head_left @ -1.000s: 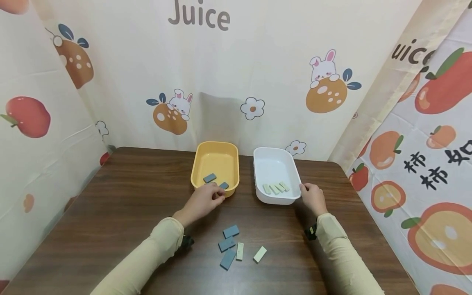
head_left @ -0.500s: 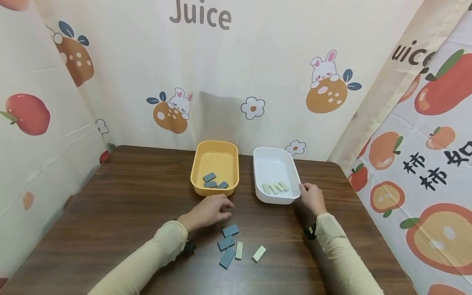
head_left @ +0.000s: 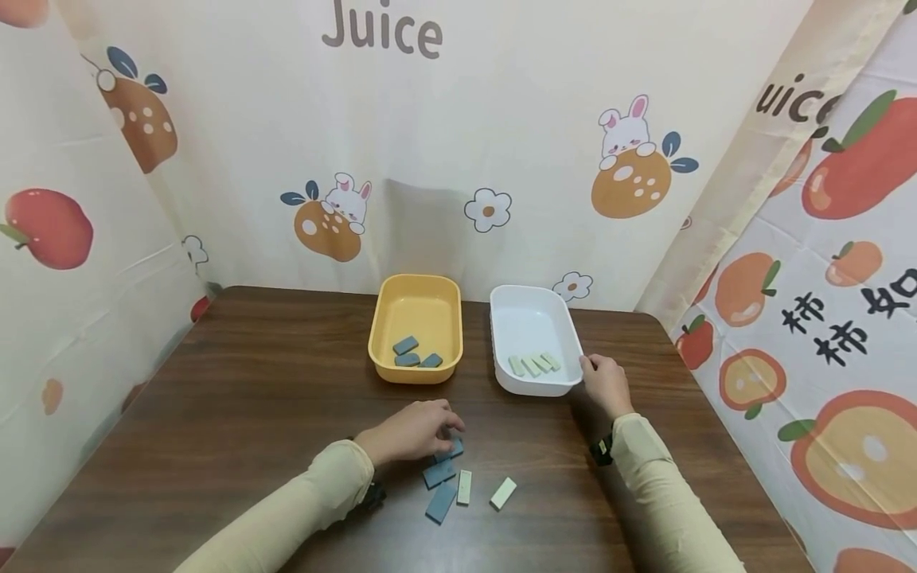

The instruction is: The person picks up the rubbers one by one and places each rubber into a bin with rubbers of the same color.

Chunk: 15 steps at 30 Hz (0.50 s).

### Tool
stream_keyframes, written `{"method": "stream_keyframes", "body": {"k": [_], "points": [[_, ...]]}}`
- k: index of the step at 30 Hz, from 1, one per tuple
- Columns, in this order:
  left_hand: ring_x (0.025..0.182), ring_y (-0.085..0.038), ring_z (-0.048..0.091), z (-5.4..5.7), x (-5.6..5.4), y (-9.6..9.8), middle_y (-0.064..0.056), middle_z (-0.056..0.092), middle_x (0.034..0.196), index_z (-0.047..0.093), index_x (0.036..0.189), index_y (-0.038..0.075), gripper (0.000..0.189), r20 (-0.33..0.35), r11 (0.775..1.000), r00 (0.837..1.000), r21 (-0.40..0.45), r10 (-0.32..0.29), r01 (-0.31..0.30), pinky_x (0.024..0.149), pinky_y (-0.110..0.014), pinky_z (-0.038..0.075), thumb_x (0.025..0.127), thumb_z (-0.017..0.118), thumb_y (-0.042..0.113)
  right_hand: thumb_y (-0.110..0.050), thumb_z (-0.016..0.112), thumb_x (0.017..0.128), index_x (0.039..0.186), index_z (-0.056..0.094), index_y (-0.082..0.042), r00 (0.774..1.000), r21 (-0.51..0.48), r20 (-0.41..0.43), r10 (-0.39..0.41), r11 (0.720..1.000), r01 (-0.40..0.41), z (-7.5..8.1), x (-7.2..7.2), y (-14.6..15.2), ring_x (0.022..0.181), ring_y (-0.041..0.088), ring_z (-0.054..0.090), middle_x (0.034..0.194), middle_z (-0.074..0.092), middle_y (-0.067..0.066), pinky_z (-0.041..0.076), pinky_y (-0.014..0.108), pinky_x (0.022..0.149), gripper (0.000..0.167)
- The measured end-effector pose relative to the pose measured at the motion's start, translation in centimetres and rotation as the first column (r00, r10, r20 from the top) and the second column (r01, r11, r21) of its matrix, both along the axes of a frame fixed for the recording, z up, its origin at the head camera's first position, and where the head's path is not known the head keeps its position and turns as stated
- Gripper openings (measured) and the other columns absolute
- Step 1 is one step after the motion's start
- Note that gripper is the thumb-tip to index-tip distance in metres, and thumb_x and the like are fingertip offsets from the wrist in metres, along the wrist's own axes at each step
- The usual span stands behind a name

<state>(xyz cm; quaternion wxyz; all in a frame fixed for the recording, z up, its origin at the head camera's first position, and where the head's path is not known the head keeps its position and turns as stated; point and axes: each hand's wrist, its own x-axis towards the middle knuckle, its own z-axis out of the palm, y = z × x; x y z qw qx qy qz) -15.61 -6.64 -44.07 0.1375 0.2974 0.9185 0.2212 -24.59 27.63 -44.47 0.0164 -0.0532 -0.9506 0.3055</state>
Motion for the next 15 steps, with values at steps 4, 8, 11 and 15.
{"method": "stream_keyframes", "body": {"k": [4, 8, 11, 15], "points": [[0.086, -0.008, 0.059, -0.16, 0.19, 0.33, 0.002, 0.061, 0.099, 0.073, 0.113, 0.018, 0.026, -0.008, 1.0, 1.0, -0.029, 0.002, -0.003, 0.075, -0.024, 0.05, 0.087, 0.071, 0.023, -0.027, 0.04, 0.103, 0.117, 0.063, 0.006, 1.0, -0.002, -0.002, -0.002, 1.0, 0.002, -0.02, -0.19, -0.04, 0.076, 0.026, 0.056, 0.094, 0.066, 0.02, 0.042, 0.029, 0.061, 0.042], [0.086, -0.008, 0.057, -0.48, 0.21, 0.52, 0.002, 0.059, 0.098, 0.074, 0.113, 0.02, 0.026, 0.001, 0.999, 1.0, -0.037, 0.01, -0.01, 0.074, -0.023, 0.049, 0.087, 0.072, 0.024, -0.027, 0.04, 0.103, 0.117, 0.063, 0.006, 1.0, -0.004, 0.0, -0.003, 1.0, 0.003, -0.01, -0.35, -0.07, 0.076, 0.026, 0.056, 0.094, 0.066, 0.02, 0.042, 0.029, 0.061, 0.042], [0.084, -0.008, 0.056, -0.65, 0.21, 0.64, 0.003, 0.057, 0.097, 0.074, 0.111, 0.021, 0.024, 0.004, 0.999, 1.0, -0.034, 0.01, -0.01, 0.072, -0.022, 0.047, 0.087, 0.072, 0.025, -0.027, 0.04, 0.103, 0.117, 0.063, 0.006, 1.0, -0.009, -0.004, -0.003, 1.0, 0.003, -0.03, -0.34, -0.04, 0.076, 0.026, 0.055, 0.092, 0.066, 0.02, 0.042, 0.029, 0.061, 0.042], [0.081, -0.007, 0.053, -0.89, 0.28, 0.74, 0.004, 0.056, 0.095, 0.075, 0.108, 0.023, 0.021, 0.0, 0.999, 1.0, -0.048, -0.002, 0.002, 0.071, -0.021, 0.046, 0.087, 0.072, 0.024, -0.027, 0.041, 0.103, 0.115, 0.064, 0.005, 1.0, -0.003, -0.012, -0.003, 1.0, 0.003, -0.2, -0.21, 0.03, 0.075, 0.026, 0.054, 0.091, 0.066, 0.019, 0.041, 0.029, 0.061, 0.042]]}}
